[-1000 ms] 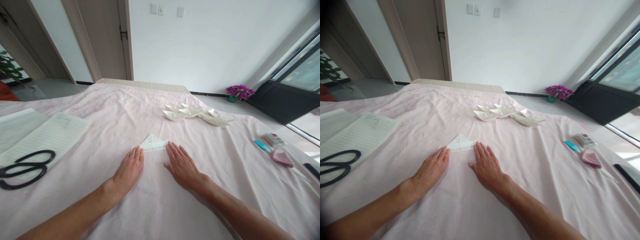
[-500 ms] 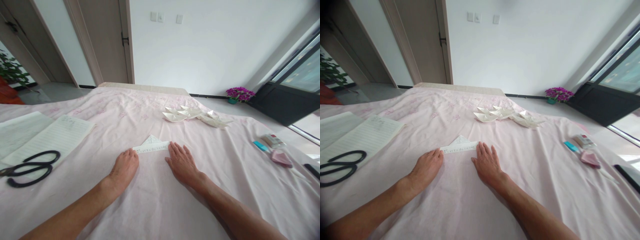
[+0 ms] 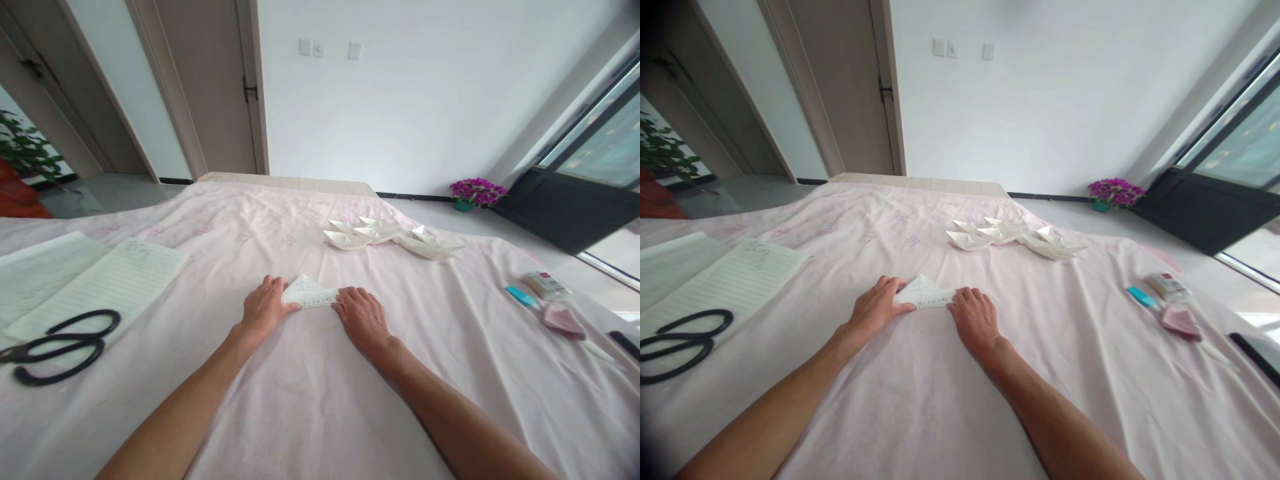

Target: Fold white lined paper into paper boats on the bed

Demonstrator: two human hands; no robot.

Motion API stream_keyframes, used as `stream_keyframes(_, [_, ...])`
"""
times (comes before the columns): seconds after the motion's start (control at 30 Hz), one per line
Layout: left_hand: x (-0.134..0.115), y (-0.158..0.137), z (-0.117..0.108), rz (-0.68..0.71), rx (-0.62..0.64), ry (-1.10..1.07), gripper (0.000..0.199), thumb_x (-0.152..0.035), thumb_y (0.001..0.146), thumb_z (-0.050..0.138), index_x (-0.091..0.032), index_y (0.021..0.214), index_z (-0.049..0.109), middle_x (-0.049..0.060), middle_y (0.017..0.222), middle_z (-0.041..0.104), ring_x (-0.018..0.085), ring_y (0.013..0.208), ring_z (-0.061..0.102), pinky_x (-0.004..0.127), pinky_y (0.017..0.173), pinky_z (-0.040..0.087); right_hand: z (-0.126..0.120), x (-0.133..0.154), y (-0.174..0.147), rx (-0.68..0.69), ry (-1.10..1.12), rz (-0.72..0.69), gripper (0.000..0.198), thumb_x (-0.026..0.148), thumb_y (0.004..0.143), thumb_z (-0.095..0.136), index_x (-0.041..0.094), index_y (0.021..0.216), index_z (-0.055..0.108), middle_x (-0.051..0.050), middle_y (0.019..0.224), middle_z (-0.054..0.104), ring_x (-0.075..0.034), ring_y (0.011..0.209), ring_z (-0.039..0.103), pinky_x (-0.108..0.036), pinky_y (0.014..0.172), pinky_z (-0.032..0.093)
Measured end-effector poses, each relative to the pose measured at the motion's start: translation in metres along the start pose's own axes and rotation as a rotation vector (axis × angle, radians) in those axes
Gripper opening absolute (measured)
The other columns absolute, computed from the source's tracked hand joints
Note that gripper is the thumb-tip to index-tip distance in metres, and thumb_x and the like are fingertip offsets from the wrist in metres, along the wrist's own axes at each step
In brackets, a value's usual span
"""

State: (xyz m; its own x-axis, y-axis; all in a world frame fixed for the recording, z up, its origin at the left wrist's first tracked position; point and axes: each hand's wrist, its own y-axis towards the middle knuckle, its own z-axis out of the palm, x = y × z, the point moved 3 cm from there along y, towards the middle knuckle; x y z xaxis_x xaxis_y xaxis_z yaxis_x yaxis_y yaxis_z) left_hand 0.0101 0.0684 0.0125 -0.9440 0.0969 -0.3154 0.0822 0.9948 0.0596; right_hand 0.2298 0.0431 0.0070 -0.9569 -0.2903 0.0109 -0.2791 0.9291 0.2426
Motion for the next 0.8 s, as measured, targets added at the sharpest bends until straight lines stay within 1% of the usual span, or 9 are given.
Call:
stream_keyframes(0.07, [0.004, 0.004, 0.004, -0.043, 0.037, -0.112, 0.045, -0.045, 0.073, 0.072, -0.025, 0.111, 0.058, 0.003, 0.108, 0.066, 0.02, 0.09, 0.064, 0.026, 0.067, 0.04, -0.001, -0.002, 0.0, -0.005, 0.032, 0.01, 0.02, 0.034, 0.098, 0.048, 0.021, 0.098, 0.063, -0.006, 0.104, 0.067, -0.022, 0.093, 0.057, -0.033, 0.077, 0.04])
stream_keyframes(0.17, [0.008, 0.006, 0.008, -0.063, 0.117, -0.201, 0.027, -0.043, 0.075, 0.069, -0.024, 0.093, 0.063, -0.002, 0.085, 0.069, 0.018, 0.076, 0.063, 0.026, 0.06, 0.036, -0.002, -0.005, 0.0, -0.026, 0.116, 0.026, 0.018, 0.035, 0.095, 0.053, 0.022, 0.103, 0.062, -0.006, 0.105, 0.067, -0.023, 0.095, 0.057, -0.033, 0.079, 0.041])
stream_keyframes(0.2, [0.009, 0.005, 0.007, -0.048, 0.096, -0.22, 0.022, -0.042, 0.077, 0.067, -0.024, 0.088, 0.063, -0.003, 0.081, 0.068, 0.017, 0.073, 0.062, 0.026, 0.059, 0.036, -0.002, -0.007, 0.0, -0.04, 0.155, 0.031, 0.02, 0.034, 0.094, 0.055, 0.022, 0.108, 0.061, -0.006, 0.106, 0.067, -0.023, 0.097, 0.057, -0.034, 0.081, 0.041])
stream_keyframes(0.27, [0.01, 0.004, 0.001, 0.037, -0.065, -0.229, 0.016, -0.037, 0.08, 0.064, -0.022, 0.083, 0.062, -0.002, 0.08, 0.067, 0.017, 0.076, 0.061, 0.027, 0.065, 0.039, -0.001, -0.011, 0.0, -0.069, 0.245, 0.046, 0.032, 0.031, 0.091, 0.058, 0.022, 0.122, 0.056, -0.006, 0.11, 0.067, -0.023, 0.1, 0.058, -0.035, 0.085, 0.042])
stream_keyframes(0.33, [0.01, 0.001, -0.007, 0.198, -0.274, -0.187, 0.007, -0.028, 0.082, 0.062, -0.021, 0.082, 0.062, 0.0, 0.084, 0.068, 0.019, 0.085, 0.06, 0.03, 0.079, 0.041, 0.001, -0.014, 0.001, -0.091, 0.33, 0.068, 0.043, 0.024, 0.088, 0.058, 0.02, 0.131, 0.049, -0.006, 0.114, 0.067, -0.023, 0.103, 0.058, -0.035, 0.088, 0.042])
stream_keyframes(0.4, [0.009, -0.001, -0.011, 0.381, -0.374, -0.126, 0.003, -0.019, 0.082, 0.06, -0.021, 0.082, 0.062, 0.001, 0.085, 0.068, 0.02, 0.092, 0.059, 0.036, 0.093, 0.038, 0.003, -0.017, 0.001, -0.103, 0.383, 0.078, 0.044, 0.019, 0.087, 0.057, 0.02, 0.13, 0.05, -0.006, 0.114, 0.067, -0.022, 0.102, 0.059, -0.034, 0.088, 0.043])
stream_keyframes(0.53, [0.011, -0.001, -0.005, 0.555, -0.33, -0.079, 0.014, -0.008, 0.079, 0.057, -0.021, 0.083, 0.062, 0.002, 0.084, 0.067, 0.02, 0.09, 0.059, 0.042, 0.101, 0.036, 0.004, -0.016, 0.001, -0.088, 0.39, 0.013, 0.024, 0.019, 0.086, 0.059, 0.022, 0.109, 0.062, -0.005, 0.104, 0.068, -0.021, 0.097, 0.06, -0.033, 0.086, 0.044])
stream_keyframes(0.67, [0.01, -0.003, 0.002, 0.551, -0.25, -0.076, 0.022, -0.003, 0.076, 0.056, -0.02, 0.089, 0.063, 0.004, 0.09, 0.066, 0.021, 0.094, 0.057, 0.037, 0.087, 0.043, 0.001, -0.012, -0.001, -0.12, 0.39, -0.035, 0.021, 0.017, 0.086, 0.059, 0.022, 0.106, 0.062, -0.005, 0.102, 0.066, -0.021, 0.094, 0.059, -0.033, 0.084, 0.044])
stream_keyframes(0.8, [0.006, -0.008, 0.004, 0.532, -0.223, -0.059, 0.031, 0.0, 0.075, 0.056, -0.02, 0.097, 0.063, 0.005, 0.098, 0.065, 0.022, 0.096, 0.055, 0.036, 0.084, 0.045, -0.004, -0.008, -0.005, -0.184, 0.412, -0.091, 0.02, 0.011, 0.082, 0.056, 0.021, 0.1, 0.059, -0.006, 0.099, 0.062, -0.02, 0.089, 0.057, -0.033, 0.081, 0.045])
